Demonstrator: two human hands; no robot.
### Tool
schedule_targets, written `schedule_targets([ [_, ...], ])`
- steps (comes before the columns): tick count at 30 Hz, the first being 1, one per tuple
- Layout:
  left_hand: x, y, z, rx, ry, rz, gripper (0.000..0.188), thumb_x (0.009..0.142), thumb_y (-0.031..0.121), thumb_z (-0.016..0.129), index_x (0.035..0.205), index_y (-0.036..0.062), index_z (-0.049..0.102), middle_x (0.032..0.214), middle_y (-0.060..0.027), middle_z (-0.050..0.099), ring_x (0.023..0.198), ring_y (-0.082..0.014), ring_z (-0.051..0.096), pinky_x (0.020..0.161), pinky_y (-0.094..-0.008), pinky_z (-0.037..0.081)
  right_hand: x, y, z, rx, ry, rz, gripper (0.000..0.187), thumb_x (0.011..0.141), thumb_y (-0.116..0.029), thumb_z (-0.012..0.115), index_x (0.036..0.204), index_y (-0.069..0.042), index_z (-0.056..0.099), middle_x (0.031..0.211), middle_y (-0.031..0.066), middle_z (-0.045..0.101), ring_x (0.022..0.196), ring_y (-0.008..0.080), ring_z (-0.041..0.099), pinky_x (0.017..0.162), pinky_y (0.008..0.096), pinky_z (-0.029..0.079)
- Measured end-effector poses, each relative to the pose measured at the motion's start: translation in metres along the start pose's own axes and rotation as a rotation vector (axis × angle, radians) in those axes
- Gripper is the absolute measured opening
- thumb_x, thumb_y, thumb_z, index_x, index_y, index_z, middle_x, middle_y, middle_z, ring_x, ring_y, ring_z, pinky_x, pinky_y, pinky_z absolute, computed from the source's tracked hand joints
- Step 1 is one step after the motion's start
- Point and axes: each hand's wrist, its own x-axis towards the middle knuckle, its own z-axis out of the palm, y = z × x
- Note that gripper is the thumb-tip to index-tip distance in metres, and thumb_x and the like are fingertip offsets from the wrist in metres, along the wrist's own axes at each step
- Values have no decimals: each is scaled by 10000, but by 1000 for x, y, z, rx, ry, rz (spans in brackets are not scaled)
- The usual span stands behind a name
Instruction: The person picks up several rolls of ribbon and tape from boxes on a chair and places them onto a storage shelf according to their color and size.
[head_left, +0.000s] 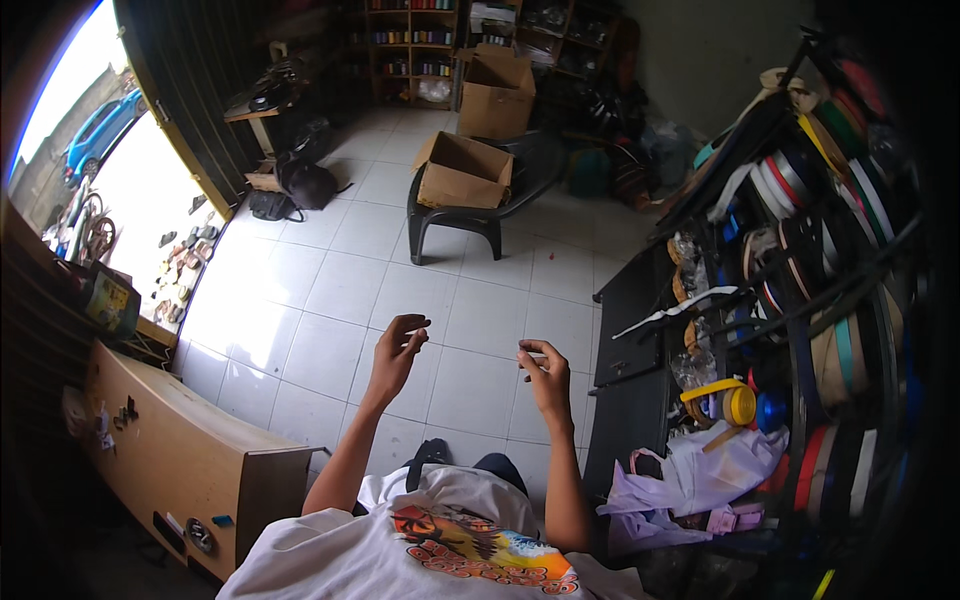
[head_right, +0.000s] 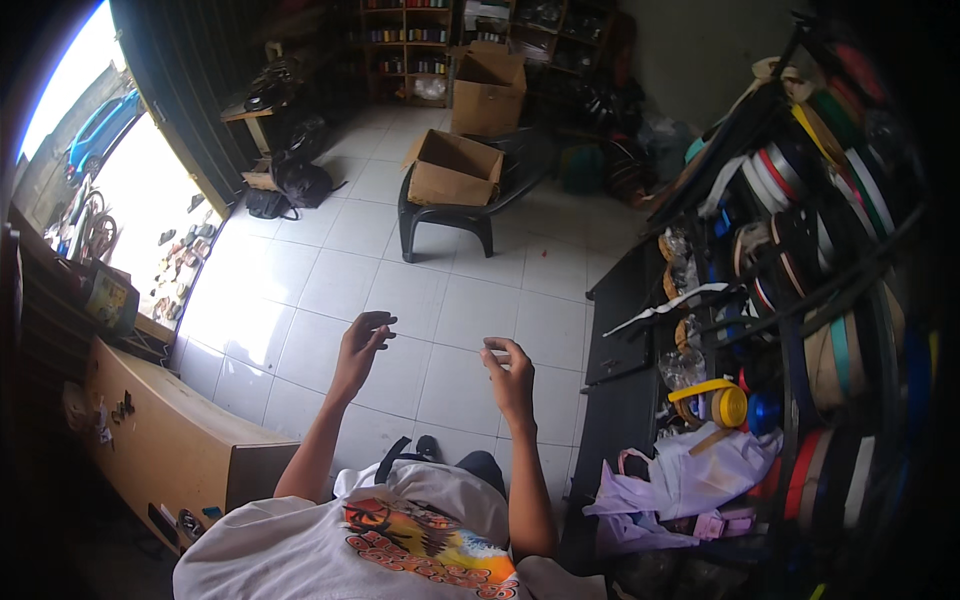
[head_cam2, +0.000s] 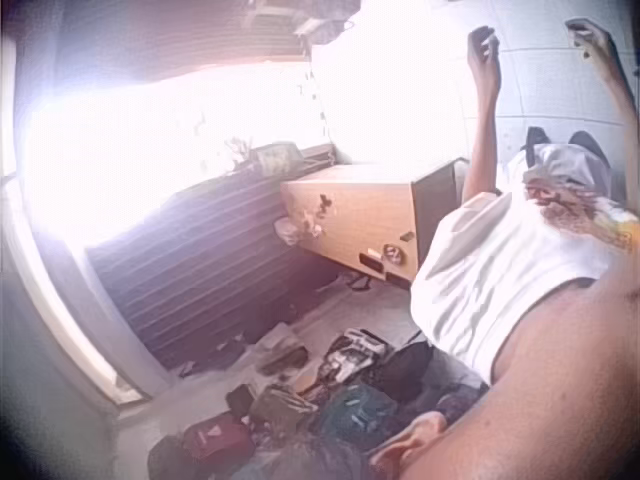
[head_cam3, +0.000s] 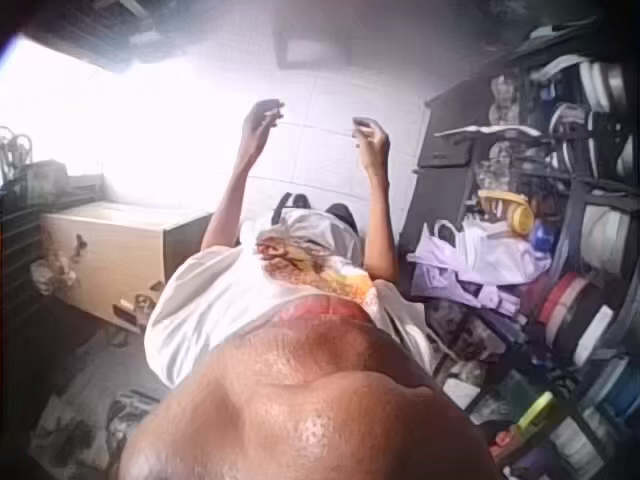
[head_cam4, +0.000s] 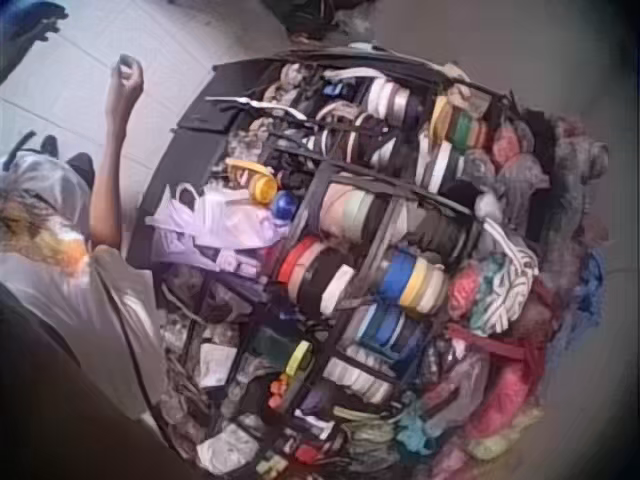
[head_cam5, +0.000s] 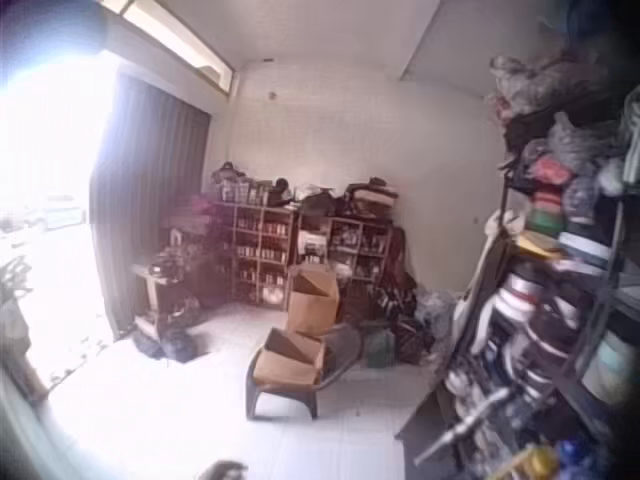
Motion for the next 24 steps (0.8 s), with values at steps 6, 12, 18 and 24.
schedule_targets([
  [6, 103, -19, -42, 81, -32, 8, 295, 989, 154, 540, 1238, -2, 518, 1202, -109, 635, 996, -190, 645, 808, -303, 513, 110, 18, 75, 37, -187, 117, 242, 888, -180, 643, 1068, -21, 671, 963, 50, 688, 782, 130, 658, 599, 262, 495],
  [12, 217, -41, -98, 133, -5, -74, 297, 962, 116, 570, 1227, -3, 507, 1170, -127, 654, 991, -213, 660, 842, -335, 537, 243, 23, 131, 118, -177, 180, 240, 887, -195, 637, 1053, -27, 679, 961, 57, 690, 782, 145, 659, 604, 286, 498],
  [18, 316, 5, -150, 155, 81, -82, 300, 993, 162, 541, 1243, 3, 495, 1178, -116, 646, 958, -165, 637, 800, -296, 516, 393, 5, 183, 45, -301, 227, 213, 882, -163, 624, 1042, -37, 684, 941, 66, 686, 756, 136, 652, 580, 261, 485],
  [24, 390, -24, -229, 45, 208, -200, 319, 998, 197, 539, 1256, 14, 500, 1173, -122, 646, 990, -183, 636, 817, -308, 518, 509, -54, 288, 37, -511, 106, 226, 904, -187, 616, 1045, -22, 678, 924, 48, 681, 750, 126, 627, 601, 268, 482],
])
